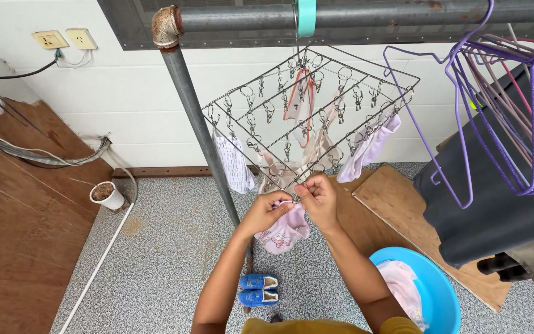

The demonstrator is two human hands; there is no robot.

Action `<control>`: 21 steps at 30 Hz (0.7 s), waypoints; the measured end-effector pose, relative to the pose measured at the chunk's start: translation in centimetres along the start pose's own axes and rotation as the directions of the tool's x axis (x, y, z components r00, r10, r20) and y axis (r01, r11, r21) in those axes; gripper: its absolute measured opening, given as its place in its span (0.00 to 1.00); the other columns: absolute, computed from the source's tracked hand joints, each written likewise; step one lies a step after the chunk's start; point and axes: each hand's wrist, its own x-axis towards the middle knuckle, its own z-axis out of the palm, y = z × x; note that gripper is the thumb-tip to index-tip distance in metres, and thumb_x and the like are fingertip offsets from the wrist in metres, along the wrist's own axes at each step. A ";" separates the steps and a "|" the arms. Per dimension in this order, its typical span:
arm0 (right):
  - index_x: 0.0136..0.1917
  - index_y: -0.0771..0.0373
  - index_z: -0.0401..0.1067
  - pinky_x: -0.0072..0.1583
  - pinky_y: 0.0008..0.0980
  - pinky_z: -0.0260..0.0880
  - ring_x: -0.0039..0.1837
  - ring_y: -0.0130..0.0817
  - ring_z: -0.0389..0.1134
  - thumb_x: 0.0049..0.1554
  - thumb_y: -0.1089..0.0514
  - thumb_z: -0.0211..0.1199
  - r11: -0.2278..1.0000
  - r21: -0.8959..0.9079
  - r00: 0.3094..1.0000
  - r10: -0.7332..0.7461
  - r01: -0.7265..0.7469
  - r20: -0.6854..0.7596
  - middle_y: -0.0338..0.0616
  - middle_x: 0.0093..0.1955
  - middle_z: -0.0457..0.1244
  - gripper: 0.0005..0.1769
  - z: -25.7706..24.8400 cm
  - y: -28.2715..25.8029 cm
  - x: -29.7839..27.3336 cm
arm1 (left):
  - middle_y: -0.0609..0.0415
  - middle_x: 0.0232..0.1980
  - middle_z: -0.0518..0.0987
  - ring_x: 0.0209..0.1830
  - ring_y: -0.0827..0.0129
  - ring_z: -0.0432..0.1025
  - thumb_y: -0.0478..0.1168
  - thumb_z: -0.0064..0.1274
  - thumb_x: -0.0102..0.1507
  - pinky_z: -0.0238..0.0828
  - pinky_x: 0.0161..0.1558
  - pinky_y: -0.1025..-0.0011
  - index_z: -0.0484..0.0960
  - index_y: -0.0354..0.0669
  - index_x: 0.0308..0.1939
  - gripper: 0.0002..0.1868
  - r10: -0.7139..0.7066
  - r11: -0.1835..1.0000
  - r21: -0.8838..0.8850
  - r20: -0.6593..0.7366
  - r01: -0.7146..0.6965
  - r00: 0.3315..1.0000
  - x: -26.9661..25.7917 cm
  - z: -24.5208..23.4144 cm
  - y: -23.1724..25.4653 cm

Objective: The person hangs various pieces of laundry, including shorts, shirts, and undergarments, onto a drying rack using hangers and clips.

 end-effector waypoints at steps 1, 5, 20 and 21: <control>0.47 0.63 0.61 0.33 0.19 0.58 0.32 0.16 0.59 0.60 0.65 0.67 1.000 -0.006 1.000 0.009 -0.010 -0.009 0.35 0.36 0.60 0.13 0.0 0.0 -0.1 | 0.58 0.39 0.82 0.38 0.81 0.72 0.37 0.60 0.65 0.71 0.41 0.77 0.83 0.35 0.47 0.10 0.015 1.000 -0.010 -0.006 -0.015 1.000 0.1 0.2 -0.4; 0.47 0.63 0.62 0.33 0.18 0.57 0.32 0.15 0.59 0.61 0.64 0.66 0.999 0.000 0.998 0.053 -0.053 -0.021 0.33 0.34 0.60 0.12 -0.1 0.0 -0.3 | 0.61 0.42 0.78 0.42 0.82 0.70 0.36 0.58 0.67 0.70 0.45 0.79 0.77 0.35 0.49 0.10 0.059 0.982 -0.184 0.052 -0.049 0.997 0.2 0.6 -2.2; 0.55 0.68 0.64 0.51 0.27 0.65 0.48 0.25 0.63 0.58 0.71 0.67 0.963 -0.240 0.982 -0.081 0.121 0.170 0.42 0.45 0.61 0.15 -2.0 -1.3 0.1 | 0.62 0.35 0.79 0.34 0.84 0.68 0.38 0.64 0.64 0.67 0.36 0.80 0.80 0.38 0.42 0.10 0.051 0.991 -0.121 -0.092 -0.062 0.994 1.1 1.3 -4.4; 0.54 0.67 0.63 0.52 0.27 0.68 0.49 0.26 0.66 0.59 0.71 0.65 0.989 -0.139 0.988 -0.019 0.040 0.151 0.42 0.46 0.63 0.14 -1.9 -1.5 0.1 | 0.61 0.34 0.78 0.33 0.84 0.67 0.38 0.65 0.65 0.65 0.34 0.80 0.80 0.37 0.40 0.10 -0.001 0.989 -0.149 -0.182 -0.026 0.983 1.6 1.5 -5.3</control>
